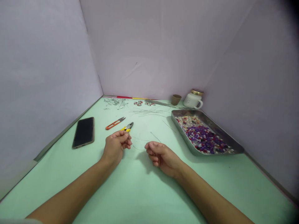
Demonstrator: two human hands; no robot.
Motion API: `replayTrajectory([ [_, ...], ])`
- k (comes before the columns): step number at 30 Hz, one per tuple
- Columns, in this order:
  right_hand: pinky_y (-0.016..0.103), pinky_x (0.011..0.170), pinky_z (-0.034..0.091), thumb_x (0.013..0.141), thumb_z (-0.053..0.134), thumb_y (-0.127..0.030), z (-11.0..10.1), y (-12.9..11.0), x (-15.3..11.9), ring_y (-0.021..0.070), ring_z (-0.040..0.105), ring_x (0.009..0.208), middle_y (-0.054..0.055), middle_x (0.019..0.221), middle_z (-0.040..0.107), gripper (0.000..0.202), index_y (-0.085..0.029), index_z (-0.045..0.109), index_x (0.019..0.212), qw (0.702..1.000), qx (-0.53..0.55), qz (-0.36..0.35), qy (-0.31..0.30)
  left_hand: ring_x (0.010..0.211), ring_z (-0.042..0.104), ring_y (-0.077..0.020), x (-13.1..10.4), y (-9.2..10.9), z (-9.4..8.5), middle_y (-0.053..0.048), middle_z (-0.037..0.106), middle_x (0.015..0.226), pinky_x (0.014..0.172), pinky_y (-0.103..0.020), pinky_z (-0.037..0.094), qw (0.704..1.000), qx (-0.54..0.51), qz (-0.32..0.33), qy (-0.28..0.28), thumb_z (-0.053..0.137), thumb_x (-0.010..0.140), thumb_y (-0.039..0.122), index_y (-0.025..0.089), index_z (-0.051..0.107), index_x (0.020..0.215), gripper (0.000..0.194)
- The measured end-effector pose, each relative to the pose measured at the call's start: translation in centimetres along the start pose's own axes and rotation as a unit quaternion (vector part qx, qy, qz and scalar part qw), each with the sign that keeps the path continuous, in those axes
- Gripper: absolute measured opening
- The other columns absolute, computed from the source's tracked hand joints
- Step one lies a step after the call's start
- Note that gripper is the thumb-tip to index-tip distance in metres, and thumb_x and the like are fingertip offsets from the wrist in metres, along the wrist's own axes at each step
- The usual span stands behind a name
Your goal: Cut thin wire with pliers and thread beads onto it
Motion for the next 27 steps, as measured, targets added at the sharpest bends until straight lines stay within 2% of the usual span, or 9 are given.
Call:
replayTrajectory([
  [4,0.015,0.035,0.028,0.072,0.058,-0.036,0.0,0.0,0.1,0.0028,0.032,0.04,-0.004,0.06,0.043,0.021,-0.016,0.057,0.078,0.999,0.0,0.011,-0.039,0.044,0.046,-0.0062,0.3,0.0,-0.2,0.0,0.054,0.058,0.039,-0.018,0.034,1.0,-0.01,-0.005,0.013,0.061,0.062,0.023,0.012,0.054,0.062,0.013],
  [10,0.016,0.036,0.033,0.073,0.056,-0.039,0.1,0.5,0.1,0.0037,0.034,0.039,-0.005,0.055,0.043,0.024,-0.015,0.056,0.073,0.997,-0.033,0.023,-0.066,0.039,0.039,-0.0037,0.7,0.5,-0.1,0.002,0.048,0.049,0.035,-0.016,0.024,0.999,-0.004,-0.009,0.052,0.06,0.057,0.017,0.012,0.051,0.055,0.011],
  [12,0.017,0.037,0.034,0.073,0.055,-0.042,0.3,0.6,0.0,0.0043,0.035,0.038,-0.005,0.052,0.042,0.026,-0.015,0.057,0.072,0.996,-0.066,0.022,-0.063,0.038,0.037,-0.0032,0.8,0.7,-0.1,0.002,0.048,0.048,0.034,-0.016,0.022,0.998,-0.002,-0.012,0.057,0.059,0.057,0.016,0.012,0.05,0.054,0.011],
  [15,0.018,0.04,0.035,0.074,0.054,-0.044,0.7,0.5,-0.1,0.0059,0.038,0.04,-0.005,0.05,0.043,0.03,-0.015,0.057,0.069,0.985,-0.165,-0.025,-0.033,0.037,0.036,-0.0027,1.1,0.9,-0.2,0.002,0.048,0.049,0.032,-0.015,0.02,0.998,0.001,-0.018,0.054,0.058,0.056,0.015,0.012,0.049,0.053,0.01],
  [17,0.019,0.043,0.034,0.076,0.05,-0.044,0.9,0.3,-0.3,0.0071,0.041,0.042,-0.004,0.047,0.044,0.032,-0.015,0.059,0.068,0.964,-0.253,-0.077,-0.011,0.037,0.035,-0.0025,1.2,1.0,-0.2,0.002,0.047,0.048,0.032,-0.015,0.019,0.999,0.002,-0.02,0.049,0.057,0.057,0.015,0.012,0.049,0.052,0.01],
  [21,0.02,0.047,0.033,0.08,0.046,-0.039,1.2,0.1,-0.8,0.0088,0.041,0.045,-0.003,0.046,0.047,0.03,-0.016,0.064,0.072,0.898,-0.401,-0.177,0.028,0.036,0.033,-0.0022,1.1,1.3,0.0,0.003,0.044,0.045,0.031,-0.014,0.017,0.999,0.002,-0.021,0.043,0.054,0.056,0.013,0.012,0.047,0.05,0.01],
  [27,0.021,0.05,0.035,0.081,0.043,-0.032,1.5,-0.2,-1.3,0.0106,0.046,0.05,-0.001,0.05,0.052,0.031,-0.017,0.064,0.065,0.824,-0.498,-0.27,0.028,0.036,0.032,-0.0017,0.9,1.5,0.0,0.003,0.045,0.047,0.031,-0.014,0.017,0.999,-0.006,-0.024,0.031,0.054,0.055,0.013,0.012,0.047,0.05,0.009],
])
Point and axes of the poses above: each hand's wrist, its own x-axis towards the middle knuckle, its own z-axis out of the palm, y = z × x, the point moved 1 cm from there along x, towards the middle knuckle
